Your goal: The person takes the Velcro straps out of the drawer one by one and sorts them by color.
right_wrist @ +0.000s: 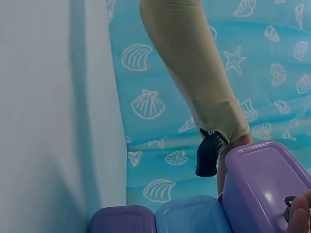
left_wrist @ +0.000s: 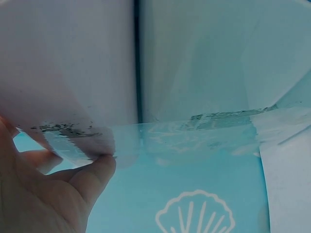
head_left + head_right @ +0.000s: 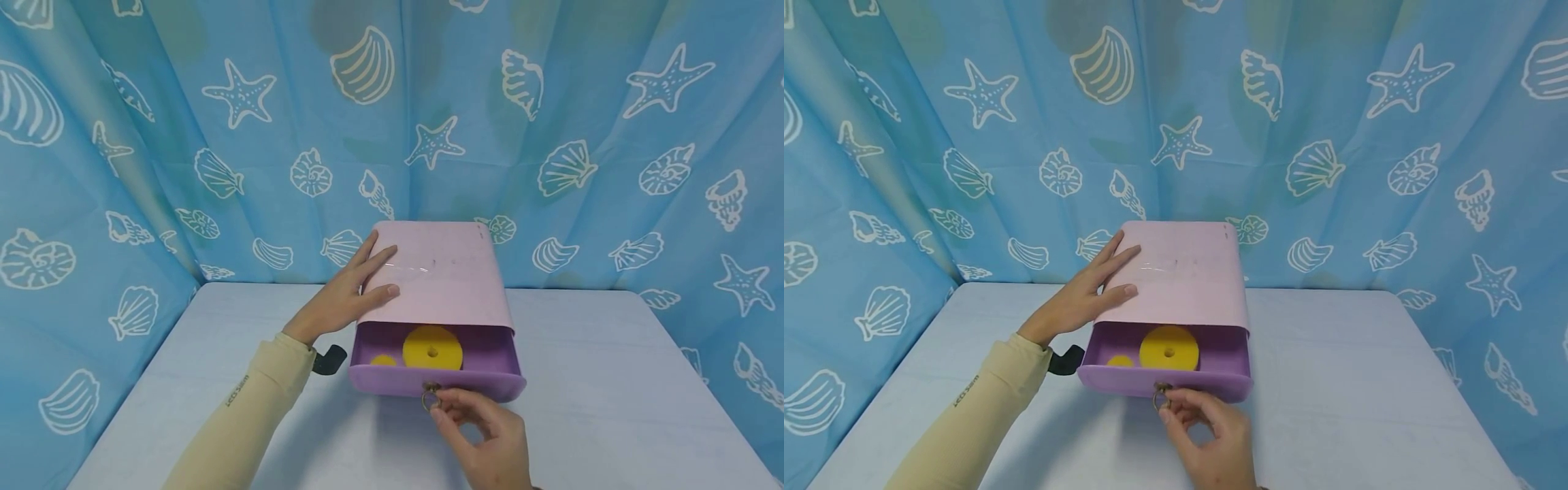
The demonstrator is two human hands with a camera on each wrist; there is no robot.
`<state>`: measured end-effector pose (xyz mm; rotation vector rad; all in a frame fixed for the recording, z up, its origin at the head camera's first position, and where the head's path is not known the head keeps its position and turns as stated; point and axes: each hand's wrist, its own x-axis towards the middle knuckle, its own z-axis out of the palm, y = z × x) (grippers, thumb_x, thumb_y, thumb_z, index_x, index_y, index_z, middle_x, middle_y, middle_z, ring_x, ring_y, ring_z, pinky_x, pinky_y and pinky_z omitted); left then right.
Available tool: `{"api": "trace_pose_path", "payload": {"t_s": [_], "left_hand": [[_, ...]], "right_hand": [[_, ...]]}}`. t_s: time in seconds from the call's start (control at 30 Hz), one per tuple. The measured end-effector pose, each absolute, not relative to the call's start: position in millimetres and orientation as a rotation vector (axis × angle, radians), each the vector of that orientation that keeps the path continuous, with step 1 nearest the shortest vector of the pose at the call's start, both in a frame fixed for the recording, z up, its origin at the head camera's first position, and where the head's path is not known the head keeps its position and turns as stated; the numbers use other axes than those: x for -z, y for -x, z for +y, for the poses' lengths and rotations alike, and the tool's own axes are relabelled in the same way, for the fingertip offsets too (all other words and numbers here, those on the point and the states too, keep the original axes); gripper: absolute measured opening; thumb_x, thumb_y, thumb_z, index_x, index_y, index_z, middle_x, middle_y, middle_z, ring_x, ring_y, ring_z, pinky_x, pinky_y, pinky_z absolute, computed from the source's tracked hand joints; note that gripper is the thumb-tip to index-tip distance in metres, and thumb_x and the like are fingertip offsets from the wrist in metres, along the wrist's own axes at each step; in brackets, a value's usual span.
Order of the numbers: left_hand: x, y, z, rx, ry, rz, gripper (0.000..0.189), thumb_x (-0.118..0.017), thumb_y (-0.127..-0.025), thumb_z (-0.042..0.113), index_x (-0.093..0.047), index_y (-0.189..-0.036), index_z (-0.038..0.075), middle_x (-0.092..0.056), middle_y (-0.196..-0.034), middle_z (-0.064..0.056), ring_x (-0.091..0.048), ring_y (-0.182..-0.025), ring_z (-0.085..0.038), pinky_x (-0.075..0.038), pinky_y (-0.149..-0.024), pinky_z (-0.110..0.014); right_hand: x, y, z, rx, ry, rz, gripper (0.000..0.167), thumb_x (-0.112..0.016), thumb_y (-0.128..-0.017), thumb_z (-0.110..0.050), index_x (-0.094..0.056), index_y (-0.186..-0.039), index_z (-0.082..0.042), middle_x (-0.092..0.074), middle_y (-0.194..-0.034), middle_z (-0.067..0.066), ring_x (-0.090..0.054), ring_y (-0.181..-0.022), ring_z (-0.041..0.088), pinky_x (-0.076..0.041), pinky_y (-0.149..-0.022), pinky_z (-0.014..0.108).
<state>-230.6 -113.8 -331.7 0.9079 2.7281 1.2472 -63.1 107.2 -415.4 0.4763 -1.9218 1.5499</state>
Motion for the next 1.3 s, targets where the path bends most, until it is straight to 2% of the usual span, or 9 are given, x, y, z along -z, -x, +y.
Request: {"api": "trace_pose_path", "payload": {"t_s": [0.43, 0.63, 0.87, 1.1, 1.3], "left_hand": [[331.7, 230.0, -114.0, -1.235, -0.920, 2.739, 0.073, -0.052, -0.095, 0.064, -0.030, -0.159, 0.035, 0.003, -0.168, 0.011, -0.014, -0.153, -0.030, -0.025, -0.112, -0.065], [331.3, 229.7, -113.9, -1.227, -0.930, 2.746, 0.074, -0.051, -0.095, 0.065, -0.030, -0.159, 0.034, 0.003, -0.168, 0.010, -0.014, -0.153, -0.031, -0.025, -0.112, -0.066], [332.8, 230.7, -113.9, -1.228, -0.928, 2.746, 0.074, -0.051, -0.095, 0.065, -0.030, -0.159, 0.034, 0.002, -0.168, 0.011, -0.013, -0.153, -0.030, -0.025, -0.112, -0.066], [333.6, 229.9, -113.2, -1.236, -0.910, 2.748, 0.073, -0.051, -0.095, 0.064, -0.030, -0.159, 0.034, 0.002, -0.168, 0.011, -0.013, -0.153, -0.030, -0.024, -0.112, -0.067], [334.1, 229.2, -112.5, -1.240, -0.927, 2.749, 0.074, -0.051, -0.095, 0.063, -0.031, -0.159, 0.033, 0.001, -0.169, 0.010, -0.013, -0.153, -0.031, -0.025, -0.111, -0.068]], "right_hand": [[423.2, 54.1, 110.1, -1.570, -0.673, -1.820, 0.036, -0.075, -0.067, 0.027, -0.071, -0.096, 0.007, -0.072, -0.082, 0.015, -0.065, -0.064, 0.011, -0.056, -0.059, 0.021], [423.7, 48.4, 110.2, -1.570, -0.648, -1.850, 0.034, -0.076, -0.068, 0.025, -0.072, -0.095, 0.005, -0.073, -0.083, 0.012, -0.065, -0.064, 0.010, -0.055, -0.057, 0.021], [422.3, 42.2, 109.2, -1.549, -0.593, -1.904, 0.035, -0.078, -0.070, 0.021, -0.073, -0.096, -0.003, -0.072, -0.080, 0.008, -0.064, -0.062, 0.009, -0.054, -0.054, 0.020], [425.4, 41.3, 108.6, -1.548, -0.580, -1.897, 0.034, -0.079, -0.070, 0.020, -0.073, -0.096, -0.001, -0.072, -0.079, 0.007, -0.064, -0.061, 0.008, -0.053, -0.053, 0.020], [423.3, 40.4, 110.9, -1.449, -0.550, -1.934, 0.033, -0.083, -0.069, 0.015, -0.074, -0.094, -0.004, -0.073, -0.077, 0.004, -0.065, -0.061, 0.004, -0.052, -0.053, 0.018]]}}
